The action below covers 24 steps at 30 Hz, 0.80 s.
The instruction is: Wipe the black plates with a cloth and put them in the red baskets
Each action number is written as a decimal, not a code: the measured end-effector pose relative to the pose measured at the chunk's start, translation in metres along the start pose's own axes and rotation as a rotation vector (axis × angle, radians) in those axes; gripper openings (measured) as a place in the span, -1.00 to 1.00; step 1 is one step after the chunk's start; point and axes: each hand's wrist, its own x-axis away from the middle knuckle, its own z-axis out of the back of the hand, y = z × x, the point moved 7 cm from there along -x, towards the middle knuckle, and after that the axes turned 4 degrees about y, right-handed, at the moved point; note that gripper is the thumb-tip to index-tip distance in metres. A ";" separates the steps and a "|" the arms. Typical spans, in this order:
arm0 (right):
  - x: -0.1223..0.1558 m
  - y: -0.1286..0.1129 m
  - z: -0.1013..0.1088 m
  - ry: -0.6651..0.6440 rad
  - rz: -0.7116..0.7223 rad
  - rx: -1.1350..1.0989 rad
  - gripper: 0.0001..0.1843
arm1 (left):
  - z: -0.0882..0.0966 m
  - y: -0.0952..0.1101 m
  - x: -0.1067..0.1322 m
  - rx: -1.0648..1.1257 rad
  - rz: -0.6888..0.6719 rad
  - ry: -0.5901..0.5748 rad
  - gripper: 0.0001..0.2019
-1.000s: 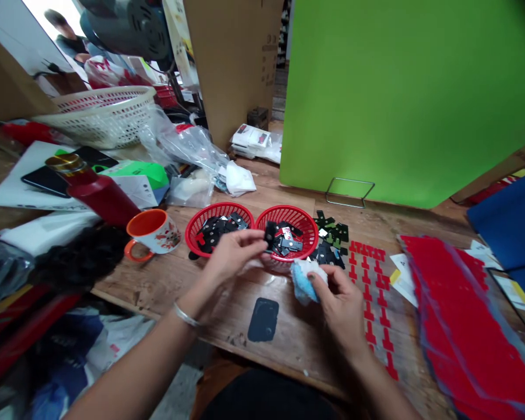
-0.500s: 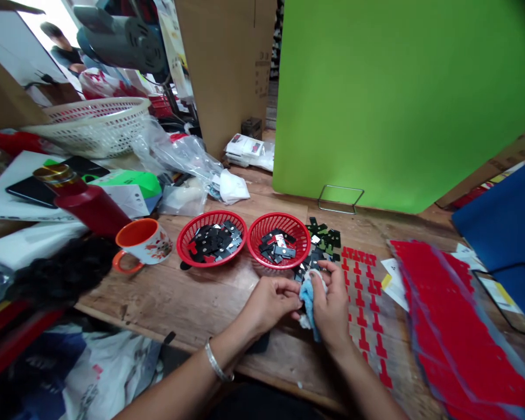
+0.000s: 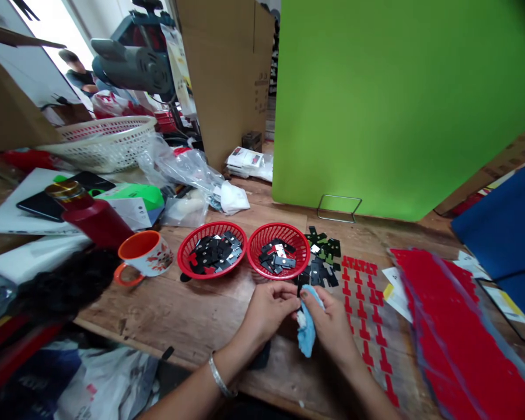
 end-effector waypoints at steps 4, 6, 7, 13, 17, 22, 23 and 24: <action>-0.002 -0.005 0.012 0.109 0.115 0.248 -0.59 | 0.021 0.031 -0.015 -0.174 -0.210 0.161 -0.75; -0.002 0.000 0.013 0.117 0.077 0.233 -0.57 | 0.031 0.057 -0.023 -0.371 -0.403 0.259 -0.77; -0.002 0.002 0.013 0.115 0.053 0.212 -0.58 | 0.033 0.068 -0.026 -0.497 -0.489 0.272 -0.78; -0.001 0.002 0.018 0.121 -0.010 0.102 -0.60 | 0.058 0.110 -0.038 -1.171 -0.700 0.325 -0.81; 0.001 0.000 0.022 0.130 -0.026 0.062 -0.60 | 0.118 0.125 -0.052 -1.472 -0.482 0.473 -0.79; 0.001 0.009 0.010 0.059 -0.072 0.025 -0.60 | 0.167 0.127 -0.076 -1.626 -0.260 0.515 -0.72; 0.001 0.010 0.008 0.045 -0.076 0.027 -0.61 | 0.169 0.124 -0.082 -1.618 -0.244 0.514 -0.69; 0.001 0.010 0.005 0.031 -0.077 0.034 -0.61 | 0.170 0.121 -0.087 -1.591 -0.236 0.519 -0.68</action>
